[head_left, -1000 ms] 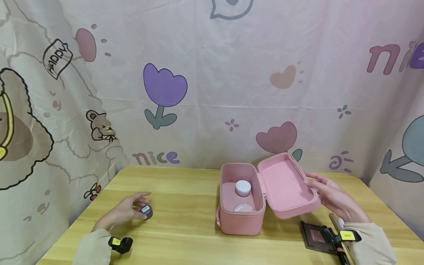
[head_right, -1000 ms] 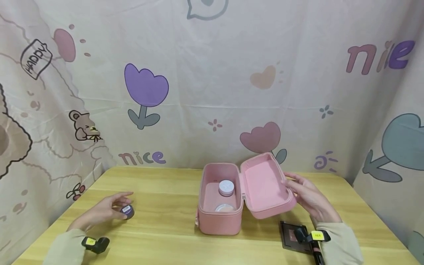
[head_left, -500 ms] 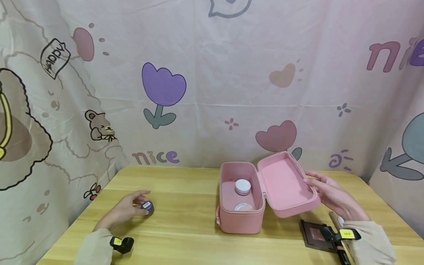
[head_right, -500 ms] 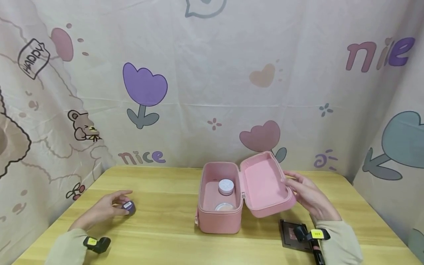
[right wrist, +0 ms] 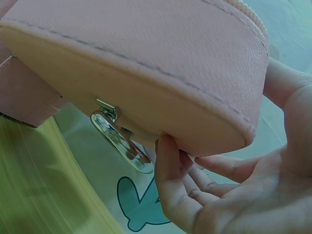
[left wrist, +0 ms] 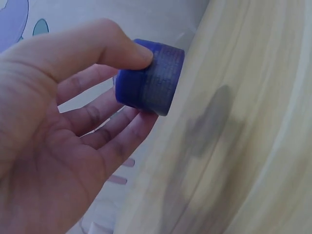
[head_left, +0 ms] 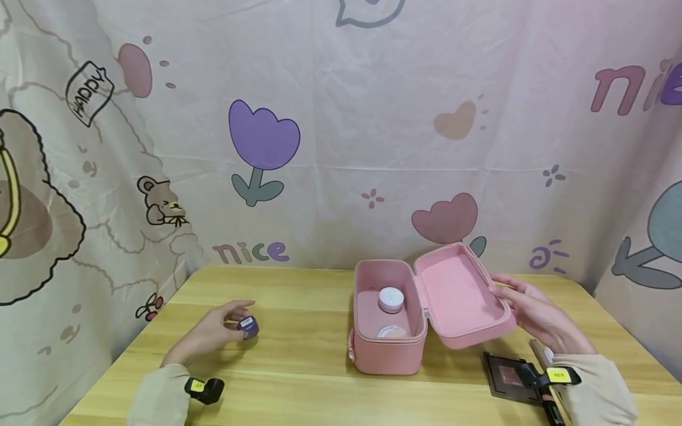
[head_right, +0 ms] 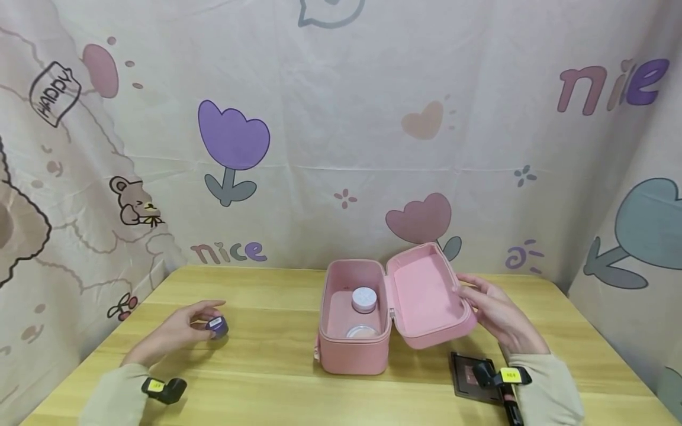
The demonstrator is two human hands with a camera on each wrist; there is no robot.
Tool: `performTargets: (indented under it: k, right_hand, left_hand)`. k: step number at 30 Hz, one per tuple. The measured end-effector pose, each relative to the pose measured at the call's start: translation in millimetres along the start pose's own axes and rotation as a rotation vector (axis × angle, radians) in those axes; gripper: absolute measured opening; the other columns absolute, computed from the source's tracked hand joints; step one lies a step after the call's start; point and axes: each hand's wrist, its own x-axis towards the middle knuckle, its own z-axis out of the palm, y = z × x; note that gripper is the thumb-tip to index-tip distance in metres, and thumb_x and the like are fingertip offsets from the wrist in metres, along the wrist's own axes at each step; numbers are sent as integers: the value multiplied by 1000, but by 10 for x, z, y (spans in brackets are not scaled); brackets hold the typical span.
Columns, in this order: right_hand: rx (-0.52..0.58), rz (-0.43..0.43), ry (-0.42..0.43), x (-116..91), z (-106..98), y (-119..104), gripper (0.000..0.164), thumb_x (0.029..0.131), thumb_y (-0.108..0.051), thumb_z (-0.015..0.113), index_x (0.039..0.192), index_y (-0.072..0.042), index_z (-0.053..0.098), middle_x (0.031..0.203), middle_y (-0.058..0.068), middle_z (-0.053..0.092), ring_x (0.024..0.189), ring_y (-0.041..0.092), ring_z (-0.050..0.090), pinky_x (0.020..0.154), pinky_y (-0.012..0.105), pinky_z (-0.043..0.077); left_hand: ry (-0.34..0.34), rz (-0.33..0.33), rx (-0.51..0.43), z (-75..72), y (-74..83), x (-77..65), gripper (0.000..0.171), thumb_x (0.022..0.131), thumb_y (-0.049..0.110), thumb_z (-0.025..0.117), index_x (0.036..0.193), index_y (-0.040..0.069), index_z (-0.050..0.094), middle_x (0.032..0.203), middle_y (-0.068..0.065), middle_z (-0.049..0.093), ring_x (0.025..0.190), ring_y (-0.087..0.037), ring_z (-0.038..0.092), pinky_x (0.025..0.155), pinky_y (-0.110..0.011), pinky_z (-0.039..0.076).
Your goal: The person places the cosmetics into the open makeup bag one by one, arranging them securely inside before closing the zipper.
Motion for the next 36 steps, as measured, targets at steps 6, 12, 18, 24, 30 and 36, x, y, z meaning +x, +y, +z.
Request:
performTargets:
  k: [6, 12, 18, 24, 30, 36]
  right_hand:
    - [18, -4, -1, -13, -11, -2, 50, 100, -10, 50, 140, 8, 26, 107, -2, 60, 93, 11, 61, 79, 28, 53]
    - [35, -22, -20, -8, -13, 0, 44, 100, -9, 49, 138, 4, 30, 107, -1, 60, 93, 12, 61, 78, 28, 52]
    - [44, -39, -28, -6, -28, -11, 30, 100, -7, 49, 129, -7, 42, 106, 1, 60, 91, 13, 61, 77, 28, 53]
    - [58, -46, -40, -10, -33, -18, 29, 99, -7, 49, 127, -9, 43, 105, 0, 62, 91, 13, 61, 77, 27, 52]
    - [61, -50, -50, -19, -40, 7, 24, 100, -7, 48, 122, -15, 50, 105, 1, 61, 90, 13, 61, 76, 27, 53]
    - [16, -31, -16, -16, -20, 3, 42, 99, -8, 49, 137, 3, 33, 106, 0, 60, 91, 14, 61, 77, 28, 53]
  left_hand:
    - [-36, 68, -13, 153, 25, 83, 66, 73, -6, 71, 132, -14, 45, 115, -25, 57, 104, -36, 56, 85, -26, 50]
    - [-56, 94, -11, 265, 88, 139, 62, 74, -7, 71, 131, -14, 47, 114, -26, 57, 104, -37, 57, 88, -32, 50]
    - [-30, 95, -18, 289, 163, 144, 61, 76, -5, 71, 132, -12, 47, 113, -20, 59, 104, -34, 57, 89, -35, 50]
    - [28, 89, -31, 318, 258, 158, 59, 78, -3, 71, 132, -9, 49, 115, -19, 60, 106, -34, 57, 91, -37, 49]
    - [96, 68, -38, 399, 396, 158, 57, 78, -3, 70, 132, -4, 52, 118, -18, 60, 107, -33, 58, 92, -36, 48]
    - [74, 118, -12, 491, 437, 192, 55, 77, -3, 72, 129, -5, 54, 116, -18, 61, 104, -32, 59, 92, -37, 49]
